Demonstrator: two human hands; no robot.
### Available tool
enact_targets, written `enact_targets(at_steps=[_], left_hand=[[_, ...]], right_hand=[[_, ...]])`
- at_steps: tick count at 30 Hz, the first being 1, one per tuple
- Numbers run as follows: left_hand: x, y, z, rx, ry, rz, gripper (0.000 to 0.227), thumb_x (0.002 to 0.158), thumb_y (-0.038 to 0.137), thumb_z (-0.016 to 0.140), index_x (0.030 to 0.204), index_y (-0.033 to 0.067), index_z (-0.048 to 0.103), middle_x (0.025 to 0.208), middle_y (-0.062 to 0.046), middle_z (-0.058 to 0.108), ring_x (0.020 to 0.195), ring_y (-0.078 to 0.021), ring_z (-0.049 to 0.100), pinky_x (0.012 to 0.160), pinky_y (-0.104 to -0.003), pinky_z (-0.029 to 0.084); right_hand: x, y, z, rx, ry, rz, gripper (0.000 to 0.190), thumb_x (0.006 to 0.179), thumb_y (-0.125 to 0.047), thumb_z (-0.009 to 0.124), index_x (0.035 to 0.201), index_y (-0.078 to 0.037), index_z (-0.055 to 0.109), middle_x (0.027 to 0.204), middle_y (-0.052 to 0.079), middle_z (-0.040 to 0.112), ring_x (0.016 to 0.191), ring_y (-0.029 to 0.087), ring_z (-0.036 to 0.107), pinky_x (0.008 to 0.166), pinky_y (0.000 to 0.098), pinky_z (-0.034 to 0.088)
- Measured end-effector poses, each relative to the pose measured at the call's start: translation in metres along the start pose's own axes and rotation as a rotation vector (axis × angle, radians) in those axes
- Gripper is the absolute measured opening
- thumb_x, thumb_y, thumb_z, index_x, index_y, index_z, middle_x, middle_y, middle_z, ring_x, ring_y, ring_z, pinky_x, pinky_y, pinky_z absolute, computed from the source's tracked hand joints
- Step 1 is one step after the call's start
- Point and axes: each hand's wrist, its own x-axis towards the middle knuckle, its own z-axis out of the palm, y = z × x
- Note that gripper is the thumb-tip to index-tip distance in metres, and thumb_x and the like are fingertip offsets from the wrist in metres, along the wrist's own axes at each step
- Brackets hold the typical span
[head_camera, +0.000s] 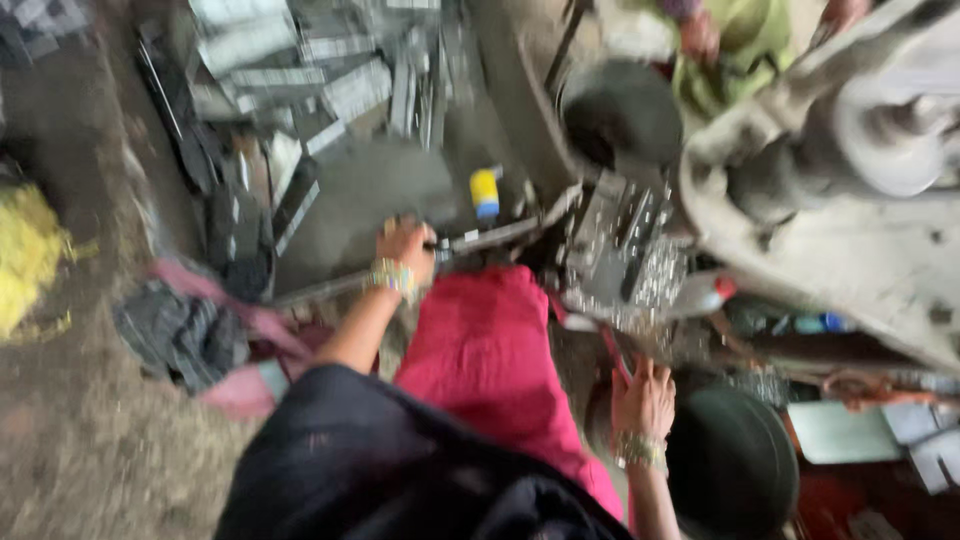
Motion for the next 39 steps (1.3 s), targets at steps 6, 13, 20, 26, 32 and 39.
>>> enact_targets(at_steps=[6, 13, 20, 26, 32, 39], left_hand=[[-0.025, 0.066, -0.053, -0.129, 0.023, -0.184, 0.028, 0.086, 0.026, 0.073, 0.113, 0.0177, 0.075, 0.102, -0.013, 0.074, 0.098, -0.0349, 0.068, 0.085, -0.05, 0.056], [-0.078, 0.119, -0.077, 0.088, 0.088, 0.228, 0.029, 0.079, 0.019, 0.069, 0.107, 0.0117, 0.063, 0.107, -0.018, 0.074, 0.108, -0.0358, 0.067, 0.087, -0.047, 0.06], [-0.042, 0.076, -0.086, -0.437, -0.147, -0.244, 0.056, 0.094, 0.012, 0.064, 0.148, 0.0149, 0.052, 0.104, -0.022, 0.072, 0.098, -0.041, 0.07, 0.081, -0.051, 0.054], [0.05, 0.04, -0.059, -0.324, 0.365, -0.061, 0.058, 0.084, -0.002, 0.069, 0.139, 0.0057, 0.055, 0.13, -0.02, 0.066, 0.116, -0.0409, 0.063, 0.101, -0.051, 0.049], [0.168, 0.02, -0.02, 0.384, 0.051, -0.062, 0.082, 0.075, 0.044, 0.082, 0.139, 0.001, 0.054, 0.148, -0.026, 0.047, 0.139, -0.0438, 0.043, 0.12, -0.053, 0.027], [0.206, -0.009, 0.043, 0.628, 0.085, 0.049, 0.053, 0.089, 0.034, 0.063, 0.135, 0.0082, 0.063, 0.143, -0.017, 0.058, 0.132, -0.0391, 0.05, 0.117, -0.051, 0.032]], right_hand=[[0.039, -0.117, 0.008, 1.167, -0.286, -0.052, 0.045, 0.098, -0.026, 0.061, 0.138, -0.006, 0.058, 0.114, 0.013, 0.075, 0.103, 0.028, 0.071, 0.089, 0.0391, 0.056], [0.086, -0.209, 0.088, 1.784, -0.525, 0.449, 0.037, 0.096, -0.011, 0.058, 0.132, -0.003, 0.063, 0.115, 0.012, 0.073, 0.099, 0.023, 0.069, 0.083, 0.0345, 0.057], [0.138, -0.243, 0.096, 1.721, -0.454, 0.198, 0.048, 0.087, 0.007, 0.064, 0.135, 0.005, 0.063, 0.1, 0.013, 0.072, 0.084, 0.023, 0.066, 0.071, 0.0338, 0.055], [0.268, -0.264, 0.016, 2.029, -0.288, 0.301, 0.06, 0.088, 0.009, 0.062, 0.145, 0.001, 0.047, 0.101, 0.019, 0.071, 0.085, 0.028, 0.072, 0.072, 0.0416, 0.06], [0.428, -0.231, -0.009, 2.383, -0.024, 0.098, 0.069, 0.081, 0.023, 0.047, 0.141, -0.01, 0.044, 0.116, 0.016, 0.068, 0.1, 0.034, 0.069, 0.082, 0.0549, 0.06], [0.539, -0.198, 0.061, 2.448, 0.267, 0.221, 0.072, 0.084, 0.026, 0.045, 0.147, -0.008, 0.039, 0.126, 0.021, 0.061, 0.105, 0.042, 0.068, 0.089, 0.0615, 0.058]])
